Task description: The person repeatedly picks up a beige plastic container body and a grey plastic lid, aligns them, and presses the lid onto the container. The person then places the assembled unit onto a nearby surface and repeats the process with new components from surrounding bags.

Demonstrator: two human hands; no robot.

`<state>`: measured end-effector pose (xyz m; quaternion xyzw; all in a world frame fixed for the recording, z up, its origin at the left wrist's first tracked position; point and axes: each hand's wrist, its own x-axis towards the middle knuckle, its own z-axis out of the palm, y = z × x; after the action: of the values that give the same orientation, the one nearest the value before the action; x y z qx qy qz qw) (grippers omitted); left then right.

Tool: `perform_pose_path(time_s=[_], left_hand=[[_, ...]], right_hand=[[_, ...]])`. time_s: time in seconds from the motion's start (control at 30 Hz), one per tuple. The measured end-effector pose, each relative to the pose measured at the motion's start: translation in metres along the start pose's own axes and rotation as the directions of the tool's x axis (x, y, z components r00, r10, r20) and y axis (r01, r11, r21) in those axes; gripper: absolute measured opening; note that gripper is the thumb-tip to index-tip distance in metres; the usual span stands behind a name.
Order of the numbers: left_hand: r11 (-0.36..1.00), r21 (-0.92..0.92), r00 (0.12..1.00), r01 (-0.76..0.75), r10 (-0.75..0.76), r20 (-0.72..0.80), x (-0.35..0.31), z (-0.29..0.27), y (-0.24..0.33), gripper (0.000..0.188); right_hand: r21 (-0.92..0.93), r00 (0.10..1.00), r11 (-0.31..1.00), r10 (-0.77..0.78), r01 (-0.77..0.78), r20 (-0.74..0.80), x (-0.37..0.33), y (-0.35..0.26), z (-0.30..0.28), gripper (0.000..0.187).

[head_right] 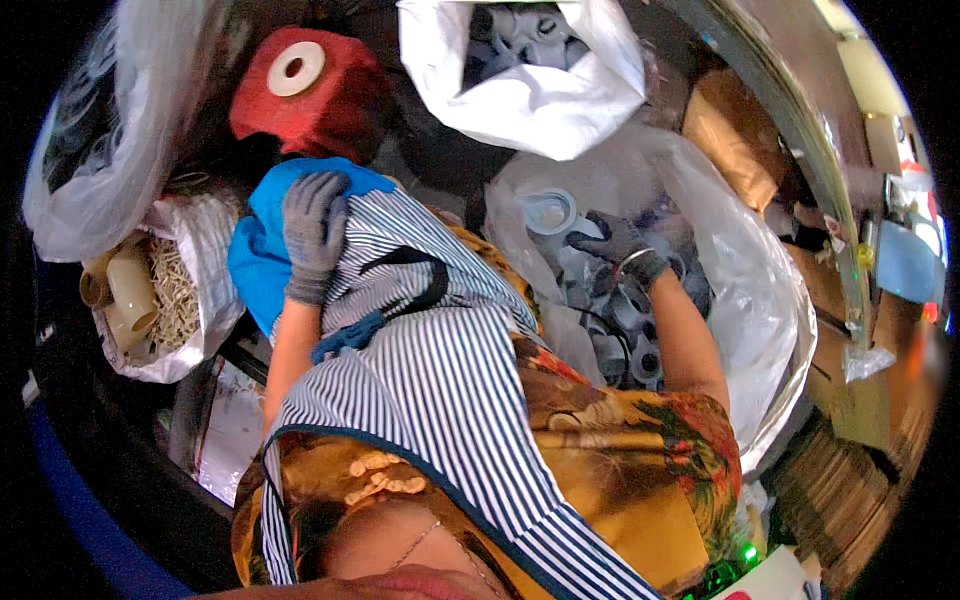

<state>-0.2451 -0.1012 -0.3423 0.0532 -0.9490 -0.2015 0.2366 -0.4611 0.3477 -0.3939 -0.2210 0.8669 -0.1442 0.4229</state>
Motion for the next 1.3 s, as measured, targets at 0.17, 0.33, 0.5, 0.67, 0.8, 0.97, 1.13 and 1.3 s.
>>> perform_pose_path(time_s=[0.17, 0.33, 0.5, 0.67, 0.8, 0.97, 1.13, 1.3], left_hand=[[0.982, -0.189, 0.999, 0.025, -0.034, -0.042, 0.005, -0.012, 0.002, 0.036], [0.949, -0.245, 0.929, 0.196, -0.260, -0.263, -0.024, -0.065, 0.007, 0.036], [0.920, -0.260, 0.834, 0.294, -0.379, -0.400, -0.072, -0.115, 0.012, 0.034], [0.799, -0.329, 0.620, 0.504, -0.600, -0.506, -0.134, -0.131, 0.005, 0.033], [0.651, -0.532, 0.389, 0.541, -0.755, -0.527, -0.164, -0.131, -0.004, 0.027], [0.523, -0.678, 0.279, 0.517, -0.852, -0.444, -0.170, -0.131, -0.006, 0.027], [0.551, -0.671, 0.307, 0.496, -0.834, -0.458, -0.170, -0.129, -0.011, 0.026], [0.565, -0.683, 0.303, 0.463, -0.825, -0.477, -0.162, -0.129, -0.013, 0.025]], right_hand=[[0.246, 0.978, 0.946, -0.204, 0.210, -0.050, -0.028, -0.168, -0.074, 0.051], [-0.066, 0.592, 0.746, -0.576, 0.662, -0.563, -0.009, -0.233, -0.089, 0.041], [-0.549, 0.520, 0.650, -0.756, 0.525, -0.397, 0.075, -0.293, -0.078, 0.044], [-0.277, 0.454, 0.612, -0.760, 0.741, -0.465, 0.029, -0.362, -0.057, 0.043], [-0.235, 0.277, 0.389, -0.875, 0.891, -0.398, 0.049, -0.394, -0.048, 0.045], [-0.237, 0.199, 0.288, -0.920, 0.928, -0.338, 0.062, -0.426, -0.047, 0.046], [-0.183, 0.293, 0.381, -0.878, 0.906, -0.378, 0.077, -0.440, -0.046, 0.041], [0.409, 0.761, 0.643, -0.576, 0.647, -0.299, 0.107, -0.460, -0.059, 0.031]])
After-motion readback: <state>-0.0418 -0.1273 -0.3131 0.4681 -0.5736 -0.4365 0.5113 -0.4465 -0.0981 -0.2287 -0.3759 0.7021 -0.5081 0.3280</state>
